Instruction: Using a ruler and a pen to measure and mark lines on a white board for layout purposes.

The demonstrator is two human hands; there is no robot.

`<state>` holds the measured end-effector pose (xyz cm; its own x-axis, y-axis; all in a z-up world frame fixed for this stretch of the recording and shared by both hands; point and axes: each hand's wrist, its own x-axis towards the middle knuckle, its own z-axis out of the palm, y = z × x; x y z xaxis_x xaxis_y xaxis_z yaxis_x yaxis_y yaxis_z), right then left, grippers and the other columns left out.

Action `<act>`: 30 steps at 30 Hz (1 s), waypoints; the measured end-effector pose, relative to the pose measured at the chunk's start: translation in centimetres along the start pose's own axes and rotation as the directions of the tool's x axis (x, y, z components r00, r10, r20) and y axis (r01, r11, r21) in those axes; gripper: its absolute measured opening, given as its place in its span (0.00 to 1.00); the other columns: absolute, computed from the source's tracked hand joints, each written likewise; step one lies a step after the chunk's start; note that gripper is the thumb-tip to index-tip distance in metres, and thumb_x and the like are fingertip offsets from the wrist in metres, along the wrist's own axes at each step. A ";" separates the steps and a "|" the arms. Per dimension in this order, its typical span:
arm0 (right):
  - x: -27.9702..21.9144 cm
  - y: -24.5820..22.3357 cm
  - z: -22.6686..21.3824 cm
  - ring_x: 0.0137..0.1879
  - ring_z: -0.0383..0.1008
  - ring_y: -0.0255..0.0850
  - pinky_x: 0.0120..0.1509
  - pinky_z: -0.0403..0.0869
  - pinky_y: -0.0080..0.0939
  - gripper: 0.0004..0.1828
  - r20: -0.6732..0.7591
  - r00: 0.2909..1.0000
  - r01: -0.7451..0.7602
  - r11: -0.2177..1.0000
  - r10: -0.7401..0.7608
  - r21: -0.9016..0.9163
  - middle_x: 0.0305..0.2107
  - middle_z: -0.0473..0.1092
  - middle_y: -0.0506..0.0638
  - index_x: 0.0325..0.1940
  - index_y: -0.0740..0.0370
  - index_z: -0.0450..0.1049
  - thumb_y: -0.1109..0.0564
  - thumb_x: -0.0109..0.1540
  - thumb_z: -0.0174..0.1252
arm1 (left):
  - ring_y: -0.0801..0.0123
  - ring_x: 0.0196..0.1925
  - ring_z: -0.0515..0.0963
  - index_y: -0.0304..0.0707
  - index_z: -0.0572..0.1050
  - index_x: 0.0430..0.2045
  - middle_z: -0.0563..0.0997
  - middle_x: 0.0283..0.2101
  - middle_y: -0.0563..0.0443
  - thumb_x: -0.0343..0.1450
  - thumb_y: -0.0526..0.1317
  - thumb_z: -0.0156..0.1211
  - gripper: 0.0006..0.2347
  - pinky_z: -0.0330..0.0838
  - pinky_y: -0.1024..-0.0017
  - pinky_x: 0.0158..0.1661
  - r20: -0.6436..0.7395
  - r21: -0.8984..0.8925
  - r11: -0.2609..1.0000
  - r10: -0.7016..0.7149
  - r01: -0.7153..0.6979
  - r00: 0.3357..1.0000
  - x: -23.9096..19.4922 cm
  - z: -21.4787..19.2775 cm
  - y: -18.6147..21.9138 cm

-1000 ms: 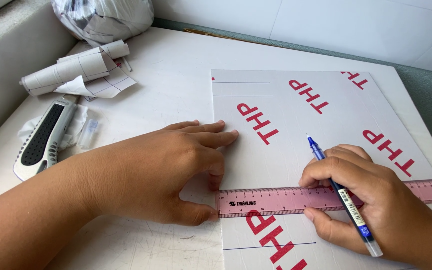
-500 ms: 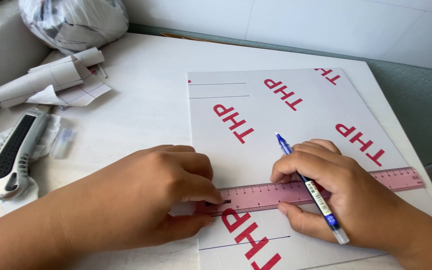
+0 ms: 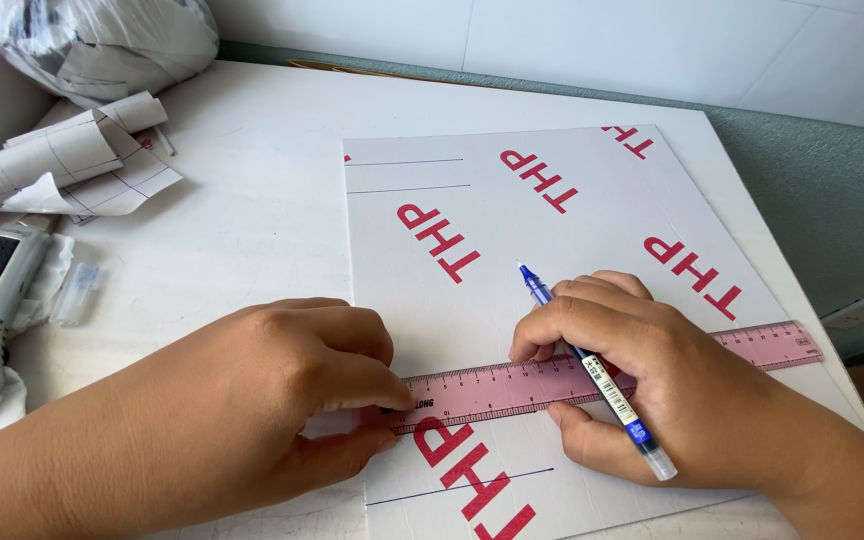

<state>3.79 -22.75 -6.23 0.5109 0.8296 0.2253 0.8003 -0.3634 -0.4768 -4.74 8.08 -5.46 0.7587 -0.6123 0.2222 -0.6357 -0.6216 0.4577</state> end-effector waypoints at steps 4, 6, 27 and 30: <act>0.0 -0.1 0.0 0.41 0.71 0.37 0.54 0.71 0.35 0.18 0.003 1.000 -0.016 1.000 0.016 0.008 0.33 0.72 0.41 0.46 0.49 0.78 0.60 0.52 0.65 | 0.67 0.29 0.84 0.52 0.89 0.39 0.83 0.34 0.59 0.73 0.42 0.66 0.06 0.79 0.68 0.29 0.003 0.007 1.000 -0.010 0.010 1.000 -0.1 0.1 0.0; 0.0 0.0 0.0 0.40 0.70 0.38 0.55 0.70 0.35 0.18 0.000 1.000 -0.025 1.000 0.025 0.000 0.32 0.72 0.41 0.45 0.48 0.78 0.59 0.51 0.67 | 0.66 0.29 0.85 0.53 0.89 0.39 0.84 0.35 0.60 0.73 0.43 0.66 0.07 0.80 0.68 0.30 0.008 0.007 1.000 -0.027 0.027 1.000 -0.1 0.2 -0.1; -0.1 0.1 0.0 0.42 0.72 0.37 0.52 0.71 0.34 0.19 -0.001 0.999 -0.037 0.999 0.037 0.001 0.32 0.73 0.41 0.46 0.47 0.80 0.60 0.51 0.68 | 0.66 0.28 0.85 0.52 0.88 0.38 0.84 0.34 0.59 0.74 0.43 0.66 0.05 0.80 0.67 0.29 -0.019 0.043 0.999 -0.005 0.006 1.000 -0.2 0.4 0.1; -0.2 0.4 0.1 0.44 0.74 0.37 0.55 0.72 0.36 0.20 0.005 0.999 -0.034 0.999 0.034 0.000 0.34 0.75 0.40 0.47 0.48 0.80 0.58 0.50 0.69 | 0.67 0.28 0.86 0.52 0.89 0.37 0.84 0.34 0.60 0.73 0.44 0.66 0.06 0.81 0.68 0.31 0.003 0.018 0.999 -0.049 0.049 0.999 -0.2 0.2 0.1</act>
